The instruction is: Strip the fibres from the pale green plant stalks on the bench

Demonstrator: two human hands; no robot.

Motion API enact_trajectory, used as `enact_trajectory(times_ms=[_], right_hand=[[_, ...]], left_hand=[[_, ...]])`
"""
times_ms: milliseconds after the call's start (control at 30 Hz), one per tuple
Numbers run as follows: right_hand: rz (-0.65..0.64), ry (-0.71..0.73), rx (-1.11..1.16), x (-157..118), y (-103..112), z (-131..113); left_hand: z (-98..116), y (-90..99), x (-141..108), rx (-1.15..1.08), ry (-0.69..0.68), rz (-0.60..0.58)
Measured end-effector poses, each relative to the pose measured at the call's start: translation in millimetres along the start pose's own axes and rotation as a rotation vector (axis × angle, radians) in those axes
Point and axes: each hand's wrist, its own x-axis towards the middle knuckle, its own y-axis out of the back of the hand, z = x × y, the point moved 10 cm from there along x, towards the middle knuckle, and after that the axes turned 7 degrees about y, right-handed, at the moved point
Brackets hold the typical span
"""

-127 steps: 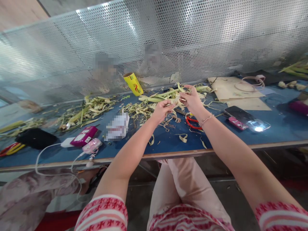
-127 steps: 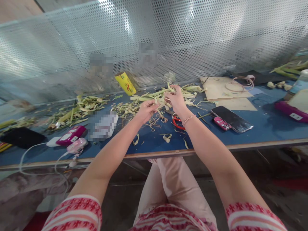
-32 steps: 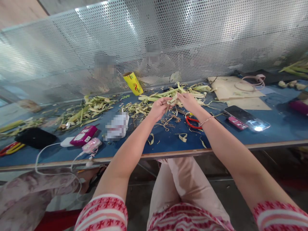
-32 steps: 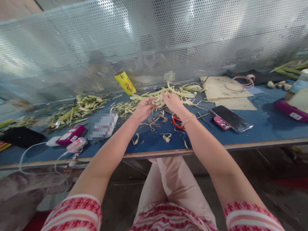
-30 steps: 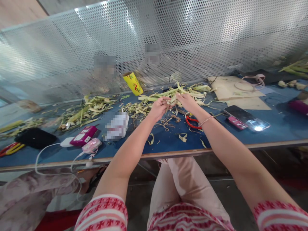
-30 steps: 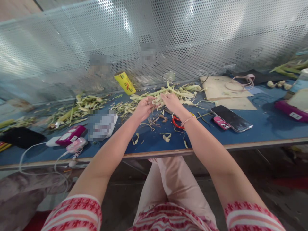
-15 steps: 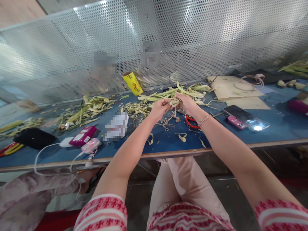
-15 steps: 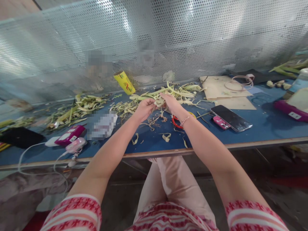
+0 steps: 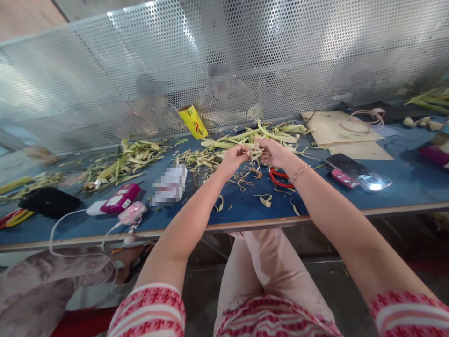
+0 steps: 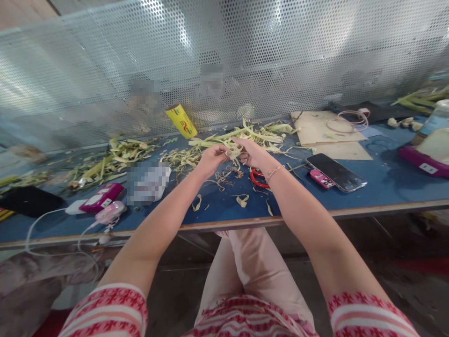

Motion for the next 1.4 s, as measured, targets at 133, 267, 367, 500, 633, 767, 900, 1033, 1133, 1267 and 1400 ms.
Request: enact_trajectory(times_ms=[133,267,367,500,633,767,900,1033,1133,1267,1400], right_hand=[[0.052,-0.093,0.055,-7,1,3],[0.072,-0.115,0.121,-14,-3,1],[0.099,-0.056,0.172,-13,0,-6],[0.147,0.035,0.225,-13,7,-14],[0.17,0.061,0.268,-16,10,-17],[0.19,0.084,0.293,-16,12,-19],[0.226,0.116,0.297,-15,17,-21],[0.217,0.172,0.328,-13,18,-25],[0.194,0.202,0.341,-14,16,-30],[0.189,0.239,0.368,-17,16,-36],[0.167,0.266,0.372,-19,13,-41]], left_hand=[[7,2.6,-1,0.138,-0.06,0.018],[13,1.7,-2,0.23,-0.104,0.019],[13,0.6,-2,0.286,-0.096,0.027],[10,2.5,0,0.287,-0.079,0.045],[2,7.8,6,0.224,-0.07,0.061],[-3,12.0,11,0.216,-0.062,0.068],[-4,14.1,12,0.227,-0.024,0.079],[-1,21.5,10,0.281,0.0,0.159],[1,27.6,8,0.362,0.01,0.214],[4,35.5,6,0.463,0.008,0.28],[13,38.0,4,0.573,-0.048,0.334]])
